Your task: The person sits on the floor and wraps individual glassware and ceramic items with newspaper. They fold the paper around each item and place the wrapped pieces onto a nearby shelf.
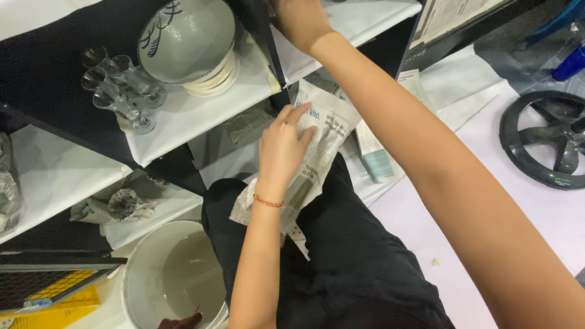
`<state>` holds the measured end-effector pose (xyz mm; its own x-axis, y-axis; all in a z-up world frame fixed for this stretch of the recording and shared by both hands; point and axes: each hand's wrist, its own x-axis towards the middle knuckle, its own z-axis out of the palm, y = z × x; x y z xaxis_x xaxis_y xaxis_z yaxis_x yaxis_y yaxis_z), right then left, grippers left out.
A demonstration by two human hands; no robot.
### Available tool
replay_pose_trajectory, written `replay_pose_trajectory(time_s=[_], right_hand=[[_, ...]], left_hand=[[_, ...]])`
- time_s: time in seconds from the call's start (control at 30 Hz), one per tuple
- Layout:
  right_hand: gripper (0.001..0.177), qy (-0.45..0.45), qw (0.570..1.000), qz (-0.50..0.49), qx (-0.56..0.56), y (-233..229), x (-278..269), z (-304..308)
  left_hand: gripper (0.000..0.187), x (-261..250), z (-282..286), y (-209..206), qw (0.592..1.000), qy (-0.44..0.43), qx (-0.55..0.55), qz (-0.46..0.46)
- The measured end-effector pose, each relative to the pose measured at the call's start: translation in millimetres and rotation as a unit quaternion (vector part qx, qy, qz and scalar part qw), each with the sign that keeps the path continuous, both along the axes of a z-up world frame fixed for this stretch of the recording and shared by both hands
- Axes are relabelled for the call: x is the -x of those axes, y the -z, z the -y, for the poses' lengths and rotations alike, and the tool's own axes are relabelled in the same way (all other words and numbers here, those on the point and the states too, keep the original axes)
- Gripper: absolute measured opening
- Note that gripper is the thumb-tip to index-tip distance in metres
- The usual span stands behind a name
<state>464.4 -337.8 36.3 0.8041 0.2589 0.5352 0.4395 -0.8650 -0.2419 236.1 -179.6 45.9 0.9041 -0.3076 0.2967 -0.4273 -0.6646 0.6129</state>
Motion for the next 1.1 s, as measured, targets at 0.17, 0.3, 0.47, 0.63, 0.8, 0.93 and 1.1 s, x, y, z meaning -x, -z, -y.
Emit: replay_pose_trajectory(time_s=[0.17,0.3,0.47,0.63,0.8,0.93,1.1], right_hand=[[0.022,-0.052,0.997,0.029,-0.044,10,19,14],[0.019,-0.103,0.988,0.069,-0.095,2,46,25],[0.015,-0.125,0.982,0.029,-0.136,-13,109,46],[0.016,-0.114,0.981,0.043,-0.151,-37,160,60],[0.017,-0.105,0.967,0.080,-0.217,-67,247,77],[0.026,-0.091,0.959,0.046,-0.265,-61,318,89],[0.032,-0.176,0.918,-0.079,-0.347,0,380,67]], left_hand=[[0.052,-11,3,5,0.999,0.016,0.003,0.049],[0.053,-20,6,10,1.000,0.006,-0.004,0.015],[0.052,-35,14,9,0.999,-0.011,0.021,0.022],[0.050,-41,21,8,0.998,-0.005,0.035,0.045],[0.053,-20,12,-5,0.984,0.104,0.140,-0.016],[0.052,6,5,1,0.960,0.155,0.195,-0.129],[0.051,9,-12,51,0.942,0.235,0.110,-0.214]])
